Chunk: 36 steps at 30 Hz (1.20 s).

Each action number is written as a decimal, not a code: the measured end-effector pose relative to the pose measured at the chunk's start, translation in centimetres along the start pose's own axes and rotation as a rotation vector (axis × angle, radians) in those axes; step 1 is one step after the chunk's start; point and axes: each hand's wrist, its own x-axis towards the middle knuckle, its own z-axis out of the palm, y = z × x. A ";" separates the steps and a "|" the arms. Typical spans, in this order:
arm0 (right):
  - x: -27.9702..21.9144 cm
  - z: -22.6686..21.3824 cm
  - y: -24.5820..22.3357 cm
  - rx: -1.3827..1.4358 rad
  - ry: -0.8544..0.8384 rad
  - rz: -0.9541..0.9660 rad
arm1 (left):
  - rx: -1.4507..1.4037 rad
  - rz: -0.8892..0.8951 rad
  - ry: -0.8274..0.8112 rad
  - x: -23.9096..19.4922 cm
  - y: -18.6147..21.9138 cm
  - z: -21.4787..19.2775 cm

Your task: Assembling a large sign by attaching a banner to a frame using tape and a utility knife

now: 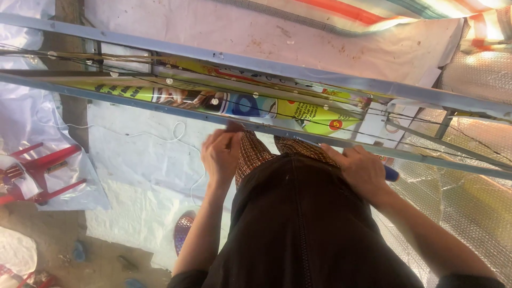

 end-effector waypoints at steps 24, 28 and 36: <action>-1.4 9.0 -2.0 0.361 -0.055 0.069 | 0.215 0.561 -0.276 5.7 -4.3 8.4; -0.4 7.5 -2.7 0.193 0.063 0.081 | 0.221 0.574 -0.258 5.9 -5.1 7.9; -0.6 -0.9 0.5 -0.061 -0.057 0.085 | 0.164 0.542 -0.325 5.4 -3.5 7.9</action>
